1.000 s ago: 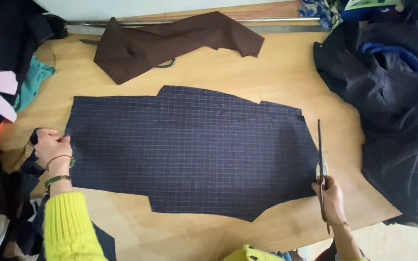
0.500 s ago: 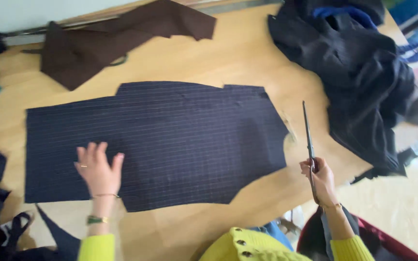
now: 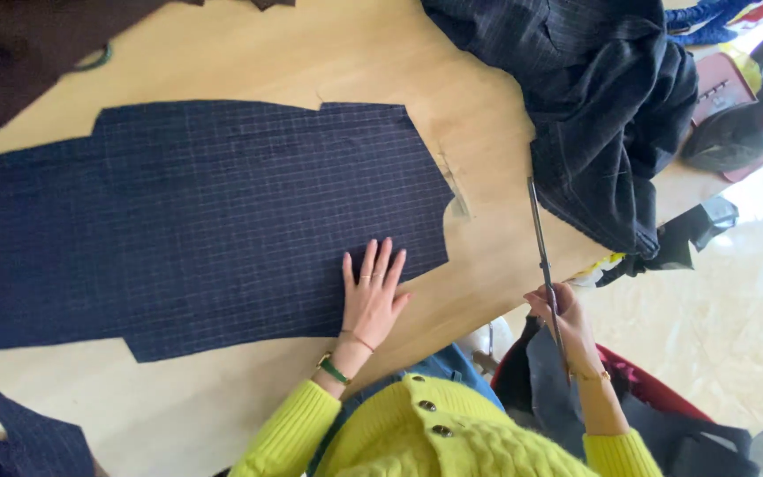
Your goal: The person smooths a large piece of dark patterned fabric on a wooden table, then uses shears to cut along the edges. The person removes a brown fabric piece from the top and continues cutting the dark fabric into a specific shape.
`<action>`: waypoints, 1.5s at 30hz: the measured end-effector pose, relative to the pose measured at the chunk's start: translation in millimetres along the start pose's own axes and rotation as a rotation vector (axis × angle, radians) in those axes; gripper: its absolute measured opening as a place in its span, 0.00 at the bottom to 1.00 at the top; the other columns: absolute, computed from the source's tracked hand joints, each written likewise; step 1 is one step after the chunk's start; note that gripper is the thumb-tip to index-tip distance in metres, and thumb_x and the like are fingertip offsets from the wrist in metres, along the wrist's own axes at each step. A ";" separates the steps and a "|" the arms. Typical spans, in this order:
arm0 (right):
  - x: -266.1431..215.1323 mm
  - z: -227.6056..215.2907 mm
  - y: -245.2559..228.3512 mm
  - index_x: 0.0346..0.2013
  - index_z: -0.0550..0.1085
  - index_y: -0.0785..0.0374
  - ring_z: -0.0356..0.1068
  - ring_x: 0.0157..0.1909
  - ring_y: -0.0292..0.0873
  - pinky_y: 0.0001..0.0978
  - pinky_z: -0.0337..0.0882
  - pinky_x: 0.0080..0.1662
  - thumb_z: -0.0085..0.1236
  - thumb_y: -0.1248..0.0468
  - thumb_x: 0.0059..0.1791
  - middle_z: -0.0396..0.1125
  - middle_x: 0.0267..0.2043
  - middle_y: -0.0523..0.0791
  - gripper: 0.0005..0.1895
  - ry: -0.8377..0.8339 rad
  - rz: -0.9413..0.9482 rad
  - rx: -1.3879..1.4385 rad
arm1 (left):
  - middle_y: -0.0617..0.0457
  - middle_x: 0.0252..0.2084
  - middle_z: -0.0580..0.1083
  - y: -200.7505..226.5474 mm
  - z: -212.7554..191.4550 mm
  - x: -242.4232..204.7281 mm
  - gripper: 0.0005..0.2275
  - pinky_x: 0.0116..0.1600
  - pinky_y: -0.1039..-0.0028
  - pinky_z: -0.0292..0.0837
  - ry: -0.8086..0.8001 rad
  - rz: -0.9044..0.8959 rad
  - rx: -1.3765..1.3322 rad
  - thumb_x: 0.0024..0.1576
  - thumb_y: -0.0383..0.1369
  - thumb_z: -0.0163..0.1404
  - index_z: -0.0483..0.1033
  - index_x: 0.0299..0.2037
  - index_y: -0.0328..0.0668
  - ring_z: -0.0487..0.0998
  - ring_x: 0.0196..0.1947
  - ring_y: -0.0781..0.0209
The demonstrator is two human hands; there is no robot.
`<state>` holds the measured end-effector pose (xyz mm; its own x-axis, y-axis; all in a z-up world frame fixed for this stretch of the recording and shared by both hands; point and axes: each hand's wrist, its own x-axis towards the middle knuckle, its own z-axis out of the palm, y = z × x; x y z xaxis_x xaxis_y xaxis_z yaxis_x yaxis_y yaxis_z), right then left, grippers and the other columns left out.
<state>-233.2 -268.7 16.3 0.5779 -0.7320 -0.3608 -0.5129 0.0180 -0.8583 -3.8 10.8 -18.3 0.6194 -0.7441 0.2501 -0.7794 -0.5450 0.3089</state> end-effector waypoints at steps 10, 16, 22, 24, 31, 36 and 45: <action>28.4 -70.3 -47.4 0.45 0.77 0.66 0.64 0.26 0.37 0.25 0.63 0.31 0.58 0.51 0.50 0.69 0.24 0.48 0.21 -0.451 -0.090 -0.011 | 0.46 0.77 0.53 80.0 31.0 9.5 0.33 0.73 0.34 0.43 -0.004 0.000 -0.071 0.50 0.47 0.60 0.67 0.66 0.52 0.50 0.77 0.44; 77.3 -90.7 -92.7 0.60 0.71 0.61 0.55 0.28 0.34 0.25 0.58 0.32 0.43 0.44 0.49 0.59 0.30 0.42 0.32 -1.028 0.011 -0.302 | 0.48 0.57 0.76 105.0 5.1 4.6 0.12 0.67 0.57 0.63 0.020 -0.119 -0.562 0.63 0.36 0.51 0.79 0.52 0.42 0.72 0.61 0.51; 106.7 -72.7 -196.3 0.40 0.70 0.66 0.49 0.28 0.34 0.31 0.57 0.41 0.35 0.33 0.52 0.51 0.23 0.38 0.37 -1.470 -0.029 -0.255 | 0.52 0.50 0.81 124.9 7.7 10.9 0.21 0.38 0.81 0.78 0.030 -1.066 -1.446 0.59 0.44 0.48 0.74 0.59 0.42 0.84 0.34 0.65; 120.1 -66.4 -210.8 0.38 0.68 0.64 0.51 0.32 0.38 0.34 0.64 0.50 0.36 0.35 0.54 0.51 0.24 0.39 0.33 -1.555 0.011 -0.248 | 0.51 0.52 0.81 129.8 7.9 16.0 0.25 0.34 0.81 0.76 0.022 -1.266 -1.623 0.58 0.45 0.46 0.71 0.63 0.41 0.83 0.34 0.65; 179.9 -45.0 -204.2 0.52 0.70 0.69 0.54 0.30 0.32 0.24 0.57 0.32 0.36 0.30 0.48 0.60 0.32 0.41 0.44 -1.755 0.125 -0.430 | 0.44 0.52 0.80 146.3 47.7 32.4 0.12 0.30 0.82 0.70 0.356 -1.532 -2.123 0.62 0.33 0.51 0.78 0.53 0.40 0.70 0.25 0.70; 202.5 -20.5 -191.7 0.41 0.71 0.68 0.55 0.31 0.33 0.25 0.61 0.35 0.36 0.31 0.50 0.63 0.34 0.41 0.40 -1.898 0.048 -0.440 | 0.47 0.52 0.82 148.3 60.5 49.0 0.09 0.29 0.85 0.66 0.400 -1.653 -2.059 0.59 0.36 0.55 0.80 0.47 0.45 0.68 0.21 0.74; 238.6 -13.3 -146.8 0.59 0.73 0.67 0.72 0.37 0.43 0.37 0.75 0.43 0.43 0.46 0.55 0.71 0.35 0.47 0.30 -1.762 -0.059 -0.608 | 0.63 0.48 0.82 140.1 98.6 41.7 0.06 0.36 0.85 0.73 0.301 -1.629 -1.873 0.60 0.42 0.53 0.78 0.45 0.65 0.78 0.31 0.72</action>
<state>-28.4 -455.1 61.1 0.3063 0.7434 -0.5946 -0.3683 -0.4834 -0.7942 -96.5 -134.7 -55.1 0.4843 -0.1663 -0.8589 0.8001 0.4813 0.3580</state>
